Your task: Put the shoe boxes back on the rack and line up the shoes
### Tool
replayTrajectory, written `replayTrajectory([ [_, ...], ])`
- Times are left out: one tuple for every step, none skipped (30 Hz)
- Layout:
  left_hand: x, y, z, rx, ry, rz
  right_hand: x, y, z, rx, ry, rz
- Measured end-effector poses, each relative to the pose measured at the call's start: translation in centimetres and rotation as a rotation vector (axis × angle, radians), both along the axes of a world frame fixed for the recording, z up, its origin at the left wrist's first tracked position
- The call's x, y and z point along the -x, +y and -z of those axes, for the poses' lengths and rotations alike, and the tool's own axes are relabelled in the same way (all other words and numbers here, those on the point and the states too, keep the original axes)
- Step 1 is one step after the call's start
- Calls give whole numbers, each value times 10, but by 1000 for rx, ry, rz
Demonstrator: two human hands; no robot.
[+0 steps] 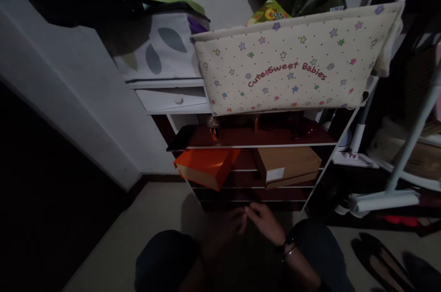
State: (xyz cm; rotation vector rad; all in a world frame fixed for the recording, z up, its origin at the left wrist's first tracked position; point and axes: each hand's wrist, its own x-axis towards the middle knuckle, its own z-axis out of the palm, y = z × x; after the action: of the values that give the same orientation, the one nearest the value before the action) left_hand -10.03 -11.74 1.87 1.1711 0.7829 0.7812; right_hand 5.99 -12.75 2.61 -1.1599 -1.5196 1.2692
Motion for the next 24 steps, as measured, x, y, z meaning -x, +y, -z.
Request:
replayTrajectory([
  [1,2,-12,1,-37,5,-3,4,-11,-6,43,-15],
  [3,4,-27,1,-84,19,-7,7,-24,-17,101,-40],
  [5,4,-44,-4,-153,30,-10,8,-38,-34,182,-85],
  [8,4,-62,-7,-293,91,-14,8,-53,-63,286,-153],
  [11,4,-78,-8,-402,206,-17,7,-66,-99,403,-240],
  [15,3,-92,-14,-483,285,-20,5,-77,-136,512,-335],
  [18,2,-101,-29,-555,348,-23,2,-84,-164,603,-427],
  [22,1,-106,-35,-593,393,-26,-2,-86,-180,661,-502],
  [25,1,-105,-32,-612,415,-29,-5,-85,-182,686,-549],
  [28,1,-100,-17,-621,425,-32,-7,-79,-174,698,-579],
  [31,2,-92,12,-620,428,-34,-9,-72,-157,706,-597],
  [32,3,-82,50,-616,428,-36,-10,-62,-140,715,-609],
  [34,5,-72,86,-612,424,-38,-10,-53,-124,726,-617],
  [35,6,-63,113,-609,418,-39,-11,-45,-110,734,-623],
  [36,6,-56,127,-604,411,-41,-10,-39,-99,741,-626],
  [36,6,-51,129,-597,405,-42,-10,-35,-92,744,-628],
  [36,7,-49,121,-590,400,-43,-9,-34,-92,744,-630],
  [36,6,-48,109,-584,398,-44,-7,-34,-97,740,-633],
  [37,6,-50,99,-578,399,-45,-6,-36,-101,731,-634],
  [37,6,-51,95,-574,399,-45,-5,-38,-106,722,-633],
  [37,7,-54,96,-573,390,-46,-4,-41,-110,713,-632],
  [38,7,-55,97,-573,387,-46,-3,-43,-112,704,-628],
  [38,7,-57,95,-575,388,-46,-2,-45,-114,699,-625],
  [38,7,-57,91,-578,388,-46,-2,-46,-115,697,-622],
])
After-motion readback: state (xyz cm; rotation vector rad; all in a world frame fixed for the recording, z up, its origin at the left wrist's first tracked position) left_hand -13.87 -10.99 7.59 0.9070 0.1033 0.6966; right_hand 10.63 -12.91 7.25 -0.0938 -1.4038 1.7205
